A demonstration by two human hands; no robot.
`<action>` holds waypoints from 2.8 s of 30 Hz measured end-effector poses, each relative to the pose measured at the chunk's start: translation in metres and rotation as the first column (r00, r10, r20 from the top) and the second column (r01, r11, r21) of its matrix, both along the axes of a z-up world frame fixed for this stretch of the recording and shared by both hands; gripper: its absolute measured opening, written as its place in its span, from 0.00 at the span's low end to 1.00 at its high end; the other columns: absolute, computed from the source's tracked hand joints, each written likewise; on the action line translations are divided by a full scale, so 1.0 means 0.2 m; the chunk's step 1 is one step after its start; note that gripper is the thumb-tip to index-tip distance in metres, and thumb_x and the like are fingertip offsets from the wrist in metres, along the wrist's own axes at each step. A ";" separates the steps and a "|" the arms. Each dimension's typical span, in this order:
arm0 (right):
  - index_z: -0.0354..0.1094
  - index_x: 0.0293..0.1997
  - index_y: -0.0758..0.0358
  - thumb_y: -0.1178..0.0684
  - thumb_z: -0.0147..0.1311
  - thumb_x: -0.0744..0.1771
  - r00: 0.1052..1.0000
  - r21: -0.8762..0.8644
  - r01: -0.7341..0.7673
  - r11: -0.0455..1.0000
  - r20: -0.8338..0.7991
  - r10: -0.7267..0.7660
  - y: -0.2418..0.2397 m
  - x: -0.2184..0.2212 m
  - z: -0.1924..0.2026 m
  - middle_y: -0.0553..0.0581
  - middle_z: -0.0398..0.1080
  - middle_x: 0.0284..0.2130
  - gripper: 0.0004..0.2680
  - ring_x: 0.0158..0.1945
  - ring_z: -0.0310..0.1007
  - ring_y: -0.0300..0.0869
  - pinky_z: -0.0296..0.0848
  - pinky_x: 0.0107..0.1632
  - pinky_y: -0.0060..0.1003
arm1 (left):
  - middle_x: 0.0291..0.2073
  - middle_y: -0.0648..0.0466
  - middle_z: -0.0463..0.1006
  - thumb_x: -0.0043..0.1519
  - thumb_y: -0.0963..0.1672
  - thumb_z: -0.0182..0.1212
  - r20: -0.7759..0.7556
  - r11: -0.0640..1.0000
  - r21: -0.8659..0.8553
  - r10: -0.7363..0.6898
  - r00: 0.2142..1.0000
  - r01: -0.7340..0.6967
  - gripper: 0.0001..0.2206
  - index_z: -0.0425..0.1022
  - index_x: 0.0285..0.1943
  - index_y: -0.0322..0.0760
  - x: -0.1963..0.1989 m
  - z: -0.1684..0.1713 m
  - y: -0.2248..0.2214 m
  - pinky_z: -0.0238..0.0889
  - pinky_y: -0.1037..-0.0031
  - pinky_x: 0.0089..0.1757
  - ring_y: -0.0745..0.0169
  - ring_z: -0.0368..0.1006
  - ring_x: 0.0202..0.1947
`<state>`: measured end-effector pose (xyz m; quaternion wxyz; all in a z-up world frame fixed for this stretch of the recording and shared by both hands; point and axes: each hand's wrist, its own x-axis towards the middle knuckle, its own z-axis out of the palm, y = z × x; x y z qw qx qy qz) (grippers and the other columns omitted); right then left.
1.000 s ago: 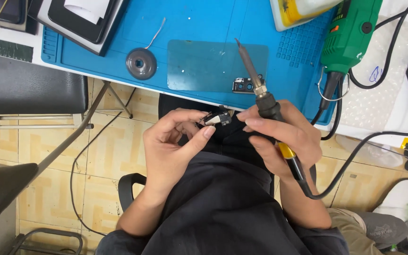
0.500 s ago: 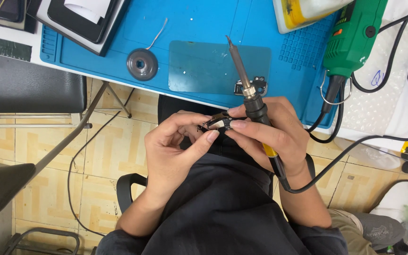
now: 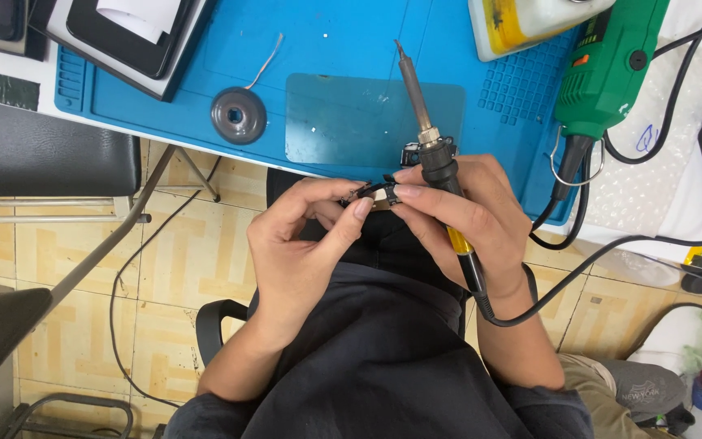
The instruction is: Soldering and inspecting a mobile phone camera module at a repair station, including a brief functional check of a phone screen.
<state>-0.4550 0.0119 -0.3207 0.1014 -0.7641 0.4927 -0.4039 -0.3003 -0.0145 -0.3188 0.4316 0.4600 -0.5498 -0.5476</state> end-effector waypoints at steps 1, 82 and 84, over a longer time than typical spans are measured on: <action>0.56 0.43 0.62 0.63 0.54 0.63 1.000 0.004 -0.003 1.000 0.015 0.003 0.00 0.00 0.00 0.62 0.66 0.37 0.10 0.39 0.67 0.50 0.66 0.43 0.38 | 0.25 0.54 0.72 0.51 0.38 0.57 -0.001 1.000 0.010 0.003 1.000 -0.003 0.05 0.69 0.35 0.32 0.00 0.00 0.00 0.59 0.88 0.27 0.75 0.64 0.20; 0.57 0.37 0.61 0.60 0.50 0.61 0.889 0.078 -0.106 0.991 0.455 0.059 0.05 -0.05 -0.05 0.66 0.66 0.32 0.07 0.35 0.71 0.48 0.70 0.41 0.36 | 0.31 0.47 0.74 0.52 0.38 0.55 -0.294 0.976 0.078 -0.171 0.940 0.202 0.04 0.69 0.35 0.31 0.01 -0.06 0.02 0.64 0.86 0.25 0.67 0.68 0.16; 0.56 0.37 0.61 0.60 0.50 0.61 0.888 0.072 -0.109 0.991 0.456 0.064 0.05 -0.05 -0.05 0.66 0.66 0.31 0.07 0.35 0.71 0.48 0.70 0.40 0.36 | 0.32 0.46 0.74 0.52 0.38 0.54 -0.304 0.976 0.082 -0.169 0.937 0.203 0.04 0.69 0.35 0.31 0.00 -0.05 0.02 0.64 0.86 0.25 0.67 0.68 0.16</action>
